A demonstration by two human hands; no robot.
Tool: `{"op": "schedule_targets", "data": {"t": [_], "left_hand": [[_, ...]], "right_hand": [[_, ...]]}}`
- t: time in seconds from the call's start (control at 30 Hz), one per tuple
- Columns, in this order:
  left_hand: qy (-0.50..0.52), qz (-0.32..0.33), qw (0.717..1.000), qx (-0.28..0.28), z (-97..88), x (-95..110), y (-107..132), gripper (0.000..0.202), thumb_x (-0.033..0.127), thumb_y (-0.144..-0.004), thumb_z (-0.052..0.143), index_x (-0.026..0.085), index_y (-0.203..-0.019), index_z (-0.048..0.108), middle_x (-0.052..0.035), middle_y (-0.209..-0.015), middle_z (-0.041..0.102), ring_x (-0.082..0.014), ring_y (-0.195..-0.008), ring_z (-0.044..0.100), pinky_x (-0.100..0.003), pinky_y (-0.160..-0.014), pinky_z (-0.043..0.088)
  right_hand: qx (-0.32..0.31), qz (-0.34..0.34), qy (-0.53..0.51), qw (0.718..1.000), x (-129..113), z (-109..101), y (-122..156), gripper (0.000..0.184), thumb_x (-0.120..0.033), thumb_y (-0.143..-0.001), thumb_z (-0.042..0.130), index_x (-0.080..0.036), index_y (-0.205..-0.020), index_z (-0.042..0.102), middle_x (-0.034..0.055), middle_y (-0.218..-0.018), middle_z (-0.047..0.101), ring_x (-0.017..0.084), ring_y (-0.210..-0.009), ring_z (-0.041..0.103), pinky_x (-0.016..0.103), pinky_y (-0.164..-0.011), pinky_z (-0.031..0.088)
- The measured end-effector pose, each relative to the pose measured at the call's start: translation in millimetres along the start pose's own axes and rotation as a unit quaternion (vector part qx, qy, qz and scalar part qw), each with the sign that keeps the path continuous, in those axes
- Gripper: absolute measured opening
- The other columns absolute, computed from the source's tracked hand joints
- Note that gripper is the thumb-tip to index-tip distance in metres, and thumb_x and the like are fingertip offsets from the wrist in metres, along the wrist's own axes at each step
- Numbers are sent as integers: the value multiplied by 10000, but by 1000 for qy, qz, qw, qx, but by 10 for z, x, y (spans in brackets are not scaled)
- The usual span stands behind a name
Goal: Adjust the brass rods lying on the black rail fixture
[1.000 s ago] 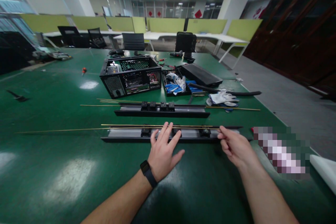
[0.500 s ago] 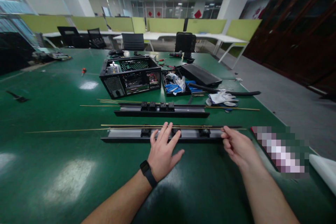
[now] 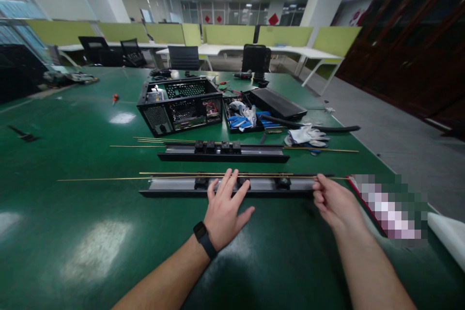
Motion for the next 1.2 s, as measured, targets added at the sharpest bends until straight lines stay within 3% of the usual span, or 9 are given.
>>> {"op": "schedule_targets", "data": {"t": [0.1, 0.33, 0.5, 0.57, 0.73, 0.8, 0.97, 1.03, 1.2], "left_hand": [[-2, 2, 1000, -1, -2, 9, -2, 579, 368, -901, 695, 242, -1445, 543, -166, -1617, 382, -352, -1502, 348, -580, -1159, 289], [-2, 1, 1000, -4, -2, 10, -3, 578, 372, -911, 680, 242, -1455, 531, -164, -1624, 370, -344, -1509, 335, -580, -1164, 279], [0, -1, 1000, -4, 7, 1, 4, 561, 373, -919, 672, 246, -1448, 534, -163, -1623, 372, -338, -1514, 326, -584, -1164, 272], [1, 0, 1000, -5, 12, 0, 7, 565, 377, -923, 666, 242, -1453, 526, -164, -1624, 370, -337, -1517, 322, -586, -1162, 272], [2, 2, 1000, -9, 9, 5, 5, 565, 380, -933, 654, 242, -1463, 517, -165, -1629, 359, -336, -1520, 315, -587, -1161, 270], [2, -2, 1000, -9, 3, 3, 2, 563, 374, -930, 659, 246, -1460, 521, -165, -1629, 360, -337, -1520, 315, -589, -1162, 268], [1, -4, 1000, -6, -5, 2, 3, 568, 372, -915, 678, 257, -1452, 532, -159, -1623, 375, -344, -1512, 329, -588, -1164, 272], [2, -3, 1000, -9, -1, 4, 5, 569, 375, -921, 669, 249, -1457, 525, -160, -1626, 368, -339, -1516, 323, -586, -1165, 270], [2, 2, 1000, -11, 6, 8, 6, 569, 377, -935, 651, 239, -1468, 510, -163, -1629, 361, -330, -1523, 310, -583, -1163, 268]], "right_hand": [[40, -8, -11, 999, -41, -60, -34, 167, -222, -961, 614, -150, -810, 619, -36, -566, 556, 49, -306, 374, 141, -223, 225], [-113, 34, 46, 992, 137, 163, 107, 227, -323, -844, 773, -147, -806, 635, -10, -587, 605, 46, -296, 356, 141, -210, 196], [16, -25, 5, 1000, 21, -31, -40, 201, -293, -884, 723, -158, -785, 611, -36, -568, 565, 49, -313, 380, 139, -226, 223], [38, -23, -4, 999, -11, -66, -53, 186, -292, -918, 679, -154, -808, 618, -30, -575, 570, 51, -315, 384, 142, -228, 223], [-82, 8, 35, 996, 78, 109, 73, 215, -324, -856, 755, -132, -873, 658, -6, -620, 616, 48, -317, 379, 139, -224, 204], [-100, 8, 44, 994, 106, 134, 82, 217, -314, -839, 771, -138, -830, 644, -8, -616, 615, 46, -313, 377, 138, -221, 200], [32, -35, 7, 999, -6, -74, -65, 185, -246, -917, 673, -159, -774, 595, -36, -567, 571, 49, -310, 389, 140, -230, 234], [44, -27, 3, 999, -39, -104, -74, 169, -253, -931, 657, -151, -804, 611, -31, -572, 577, 48, -306, 383, 138, -228, 223], [-73, 28, 30, 997, 66, 106, 102, 175, -299, -905, 701, -132, -891, 650, -12, -600, 605, 48, -300, 371, 137, -219, 199]]}}
Point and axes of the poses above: each hand's wrist, its own y-axis away from the middle knuckle, its own z-axis out of the palm, x = y × z, the point moved 3 cm from there along -y, towards the middle knuckle
